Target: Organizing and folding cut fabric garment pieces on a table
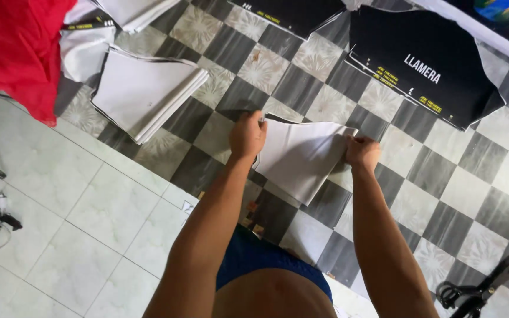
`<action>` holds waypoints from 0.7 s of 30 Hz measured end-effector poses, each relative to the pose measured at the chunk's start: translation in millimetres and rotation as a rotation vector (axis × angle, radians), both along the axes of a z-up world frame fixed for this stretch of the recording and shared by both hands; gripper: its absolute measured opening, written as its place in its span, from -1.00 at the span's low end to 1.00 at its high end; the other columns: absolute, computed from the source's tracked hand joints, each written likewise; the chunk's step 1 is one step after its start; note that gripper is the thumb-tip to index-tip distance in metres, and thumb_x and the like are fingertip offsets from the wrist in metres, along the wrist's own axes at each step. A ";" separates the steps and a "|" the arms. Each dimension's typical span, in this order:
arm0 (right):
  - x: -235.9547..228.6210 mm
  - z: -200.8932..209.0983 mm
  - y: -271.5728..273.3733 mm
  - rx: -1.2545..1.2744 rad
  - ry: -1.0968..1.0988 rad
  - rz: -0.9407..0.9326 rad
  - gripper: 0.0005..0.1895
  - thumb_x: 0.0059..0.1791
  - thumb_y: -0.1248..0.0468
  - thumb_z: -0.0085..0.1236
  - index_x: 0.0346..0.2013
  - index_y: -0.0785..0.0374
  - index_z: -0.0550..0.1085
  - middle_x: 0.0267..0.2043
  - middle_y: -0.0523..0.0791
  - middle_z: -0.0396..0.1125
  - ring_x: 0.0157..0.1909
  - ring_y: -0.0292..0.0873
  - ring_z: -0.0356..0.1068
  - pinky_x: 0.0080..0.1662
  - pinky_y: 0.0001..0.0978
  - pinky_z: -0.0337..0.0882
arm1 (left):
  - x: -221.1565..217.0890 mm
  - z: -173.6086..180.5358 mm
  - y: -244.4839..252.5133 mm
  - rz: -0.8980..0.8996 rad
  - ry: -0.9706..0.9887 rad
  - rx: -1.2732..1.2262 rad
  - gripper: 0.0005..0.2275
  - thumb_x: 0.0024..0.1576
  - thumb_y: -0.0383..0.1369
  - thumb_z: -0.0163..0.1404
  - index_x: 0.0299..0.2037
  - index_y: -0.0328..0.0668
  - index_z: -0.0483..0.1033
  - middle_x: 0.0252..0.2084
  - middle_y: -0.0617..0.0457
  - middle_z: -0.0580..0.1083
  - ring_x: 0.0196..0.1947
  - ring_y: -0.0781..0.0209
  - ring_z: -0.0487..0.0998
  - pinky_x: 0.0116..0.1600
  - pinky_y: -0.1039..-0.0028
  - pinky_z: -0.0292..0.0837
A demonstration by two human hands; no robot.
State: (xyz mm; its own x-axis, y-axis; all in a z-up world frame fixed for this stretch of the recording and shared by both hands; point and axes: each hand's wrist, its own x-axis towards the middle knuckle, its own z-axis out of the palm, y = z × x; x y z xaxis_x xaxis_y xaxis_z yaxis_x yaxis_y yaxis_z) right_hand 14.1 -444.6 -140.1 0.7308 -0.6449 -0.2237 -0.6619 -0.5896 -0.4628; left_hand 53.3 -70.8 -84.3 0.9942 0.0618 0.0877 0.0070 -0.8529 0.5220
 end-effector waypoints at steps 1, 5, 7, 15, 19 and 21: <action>0.1 -2.1 -1.5 -0.026 0.029 0.016 -0.69 0.04 -0.16 0.43 -0.11 -0.10 0.79 -0.18 -0.05 0.66 0.04 0.21 0.66 0.04 0.11 0.64 | 0.4 0.0 -3.3 0.002 0.041 -0.018 -0.84 0.25 -0.16 0.18 -0.07 0.08 0.64 -0.14 -0.05 0.63 -0.14 -0.21 0.80 -0.05 -0.02 0.77; -5.1 4.0 -6.4 -0.017 0.034 0.067 -0.76 0.02 -0.07 0.33 -0.30 -0.07 0.78 -0.39 -0.04 0.61 -0.14 0.22 0.68 -0.09 0.07 0.64 | -5.4 -2.5 -11.2 0.032 0.082 -0.052 -0.92 0.30 -0.25 0.11 -0.16 0.12 0.68 -0.19 -0.03 0.64 -0.13 -0.23 0.80 -0.04 -0.03 0.78; -1.5 6.2 -4.8 0.014 0.047 0.069 -0.73 0.04 -0.04 0.31 -0.22 0.00 0.78 -0.27 0.01 0.63 -0.04 0.27 0.66 -0.04 0.12 0.62 | -3.5 4.0 -11.0 0.040 0.086 -0.056 -0.92 0.30 -0.24 0.12 -0.15 0.15 0.68 -0.17 -0.02 0.64 -0.12 -0.22 0.80 -0.03 -0.03 0.78; -0.8 20.1 -2.2 0.083 0.090 0.020 -0.70 -0.01 -0.09 0.35 -0.19 -0.04 0.79 -0.19 0.00 0.66 0.06 0.23 0.65 0.03 0.11 0.59 | 2.5 6.5 -17.3 0.031 0.108 -0.031 -0.87 0.31 -0.16 0.13 0.00 0.23 0.66 -0.08 0.05 0.64 -0.05 -0.11 0.80 0.03 0.04 0.79; -6.9 50.7 5.2 0.125 0.072 0.043 -0.61 0.08 -0.14 0.27 -0.18 0.04 0.78 -0.13 0.06 0.66 0.12 0.29 0.62 0.06 0.17 0.56 | -68.5 36.8 -54.5 -0.183 -0.194 0.043 -0.85 0.27 -0.25 0.23 -0.07 -0.06 0.61 -0.20 -0.08 0.58 -0.16 -0.21 0.75 -0.13 0.02 0.73; -1.7 51.8 2.6 0.148 0.069 0.044 -0.60 0.09 -0.16 0.28 -0.15 0.05 0.79 -0.11 0.06 0.66 0.14 0.27 0.63 0.08 0.12 0.57 | -118.8 48.7 -82.0 -0.327 -0.315 0.014 -0.87 0.36 -0.29 0.15 -0.16 -0.15 0.63 -0.34 -0.14 0.59 -0.32 -0.24 0.74 -0.28 0.00 0.68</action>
